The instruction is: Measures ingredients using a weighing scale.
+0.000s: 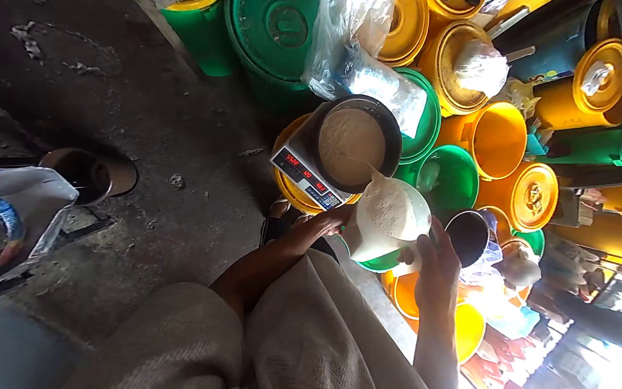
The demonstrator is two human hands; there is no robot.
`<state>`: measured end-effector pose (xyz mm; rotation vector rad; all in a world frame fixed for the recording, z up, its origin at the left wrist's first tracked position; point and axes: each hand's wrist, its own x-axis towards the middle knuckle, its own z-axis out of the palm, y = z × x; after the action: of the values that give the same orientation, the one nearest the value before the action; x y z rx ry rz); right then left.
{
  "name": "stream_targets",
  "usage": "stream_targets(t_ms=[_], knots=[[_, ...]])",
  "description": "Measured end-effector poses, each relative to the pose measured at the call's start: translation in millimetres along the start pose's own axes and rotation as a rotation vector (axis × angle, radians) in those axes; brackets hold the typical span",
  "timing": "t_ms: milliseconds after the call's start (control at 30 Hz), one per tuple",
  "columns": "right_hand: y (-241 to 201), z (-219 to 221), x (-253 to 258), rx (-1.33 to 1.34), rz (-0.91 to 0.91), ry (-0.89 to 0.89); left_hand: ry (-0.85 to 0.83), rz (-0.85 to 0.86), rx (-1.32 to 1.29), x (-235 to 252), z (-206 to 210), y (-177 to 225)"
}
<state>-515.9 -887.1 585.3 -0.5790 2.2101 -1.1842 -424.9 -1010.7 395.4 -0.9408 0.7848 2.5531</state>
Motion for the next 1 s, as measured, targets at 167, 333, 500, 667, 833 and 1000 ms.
stream_targets(t_ms=[167, 333, 500, 667, 833, 1000], knots=[[-1, 2, -2, -0.013, 0.000, 0.011, -0.003, -0.016, -0.016, -1, 0, -3], [0, 3, -3, -0.008, -0.008, -0.001, -0.002, -0.016, -0.009, -4, 0, -4], [0, 4, -5, 0.009, -0.005, 0.002, -0.004, 0.005, -0.047, -14, 1, -1], [-3, 7, -5, 0.013, -0.022, -0.014, 0.032, 0.011, -0.009, -55, 13, 23], [-3, 7, -6, -0.014, -0.033, -0.009, -0.007, 0.010, -0.047, -29, 3, 7], [-5, 8, -7, -0.072, -0.045, 0.013, 0.031, -0.004, -0.005, -61, 14, 27]])
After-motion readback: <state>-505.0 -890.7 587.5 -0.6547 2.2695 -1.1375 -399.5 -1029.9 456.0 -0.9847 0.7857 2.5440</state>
